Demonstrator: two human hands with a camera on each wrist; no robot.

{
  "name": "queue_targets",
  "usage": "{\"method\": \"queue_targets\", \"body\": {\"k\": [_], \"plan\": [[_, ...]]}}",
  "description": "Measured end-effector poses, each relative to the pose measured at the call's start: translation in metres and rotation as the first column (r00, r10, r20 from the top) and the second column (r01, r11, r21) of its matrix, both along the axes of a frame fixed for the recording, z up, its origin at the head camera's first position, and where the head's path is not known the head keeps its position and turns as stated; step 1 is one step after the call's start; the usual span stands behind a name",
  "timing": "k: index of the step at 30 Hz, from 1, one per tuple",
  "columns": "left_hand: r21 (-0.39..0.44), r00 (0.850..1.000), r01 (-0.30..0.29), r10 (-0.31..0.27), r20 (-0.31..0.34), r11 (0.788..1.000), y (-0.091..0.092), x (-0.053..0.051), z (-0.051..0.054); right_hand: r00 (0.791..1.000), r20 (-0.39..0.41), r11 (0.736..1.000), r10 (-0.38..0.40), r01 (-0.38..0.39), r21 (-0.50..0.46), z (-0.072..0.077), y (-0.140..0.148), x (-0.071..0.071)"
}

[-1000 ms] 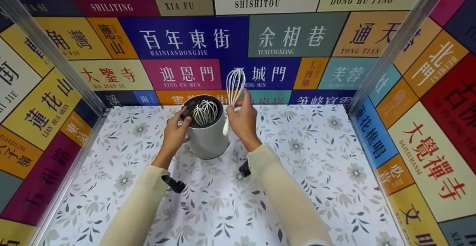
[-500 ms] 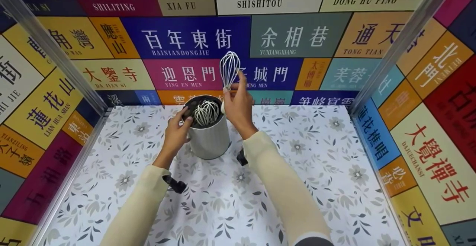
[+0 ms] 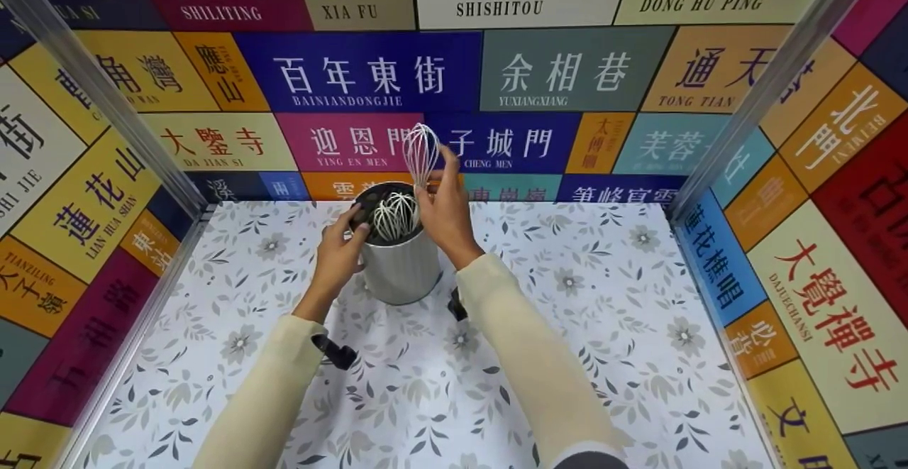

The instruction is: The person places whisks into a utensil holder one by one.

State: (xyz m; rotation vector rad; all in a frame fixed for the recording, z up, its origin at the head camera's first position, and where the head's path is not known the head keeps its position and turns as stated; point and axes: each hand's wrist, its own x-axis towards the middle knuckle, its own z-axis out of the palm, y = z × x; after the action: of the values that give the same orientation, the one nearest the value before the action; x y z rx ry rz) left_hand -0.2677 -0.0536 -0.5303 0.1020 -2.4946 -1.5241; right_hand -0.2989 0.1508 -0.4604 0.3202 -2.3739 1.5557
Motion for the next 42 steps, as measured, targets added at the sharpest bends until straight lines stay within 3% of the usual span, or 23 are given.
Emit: {"method": "queue_targets", "body": {"k": [12,32,42], "plan": [[0.003,1.0,-0.008,0.008,0.008,1.0,0.0,-0.002,-0.001,0.999,0.028,0.999,0.025,-0.026,0.029,-0.008,0.002,-0.001],[0.011,1.0,-0.007,0.007,-0.001,1.0,0.001,-0.001,-0.002,0.994,-0.108,0.985,0.025,-0.006,0.175,-0.027,0.003,0.003],[0.002,1.0,-0.017,0.017,-0.02,1.0,0.001,-0.002,-0.002,0.99,-0.137,0.976,0.039,-0.009,0.217,-0.033,0.005,0.004]]}}
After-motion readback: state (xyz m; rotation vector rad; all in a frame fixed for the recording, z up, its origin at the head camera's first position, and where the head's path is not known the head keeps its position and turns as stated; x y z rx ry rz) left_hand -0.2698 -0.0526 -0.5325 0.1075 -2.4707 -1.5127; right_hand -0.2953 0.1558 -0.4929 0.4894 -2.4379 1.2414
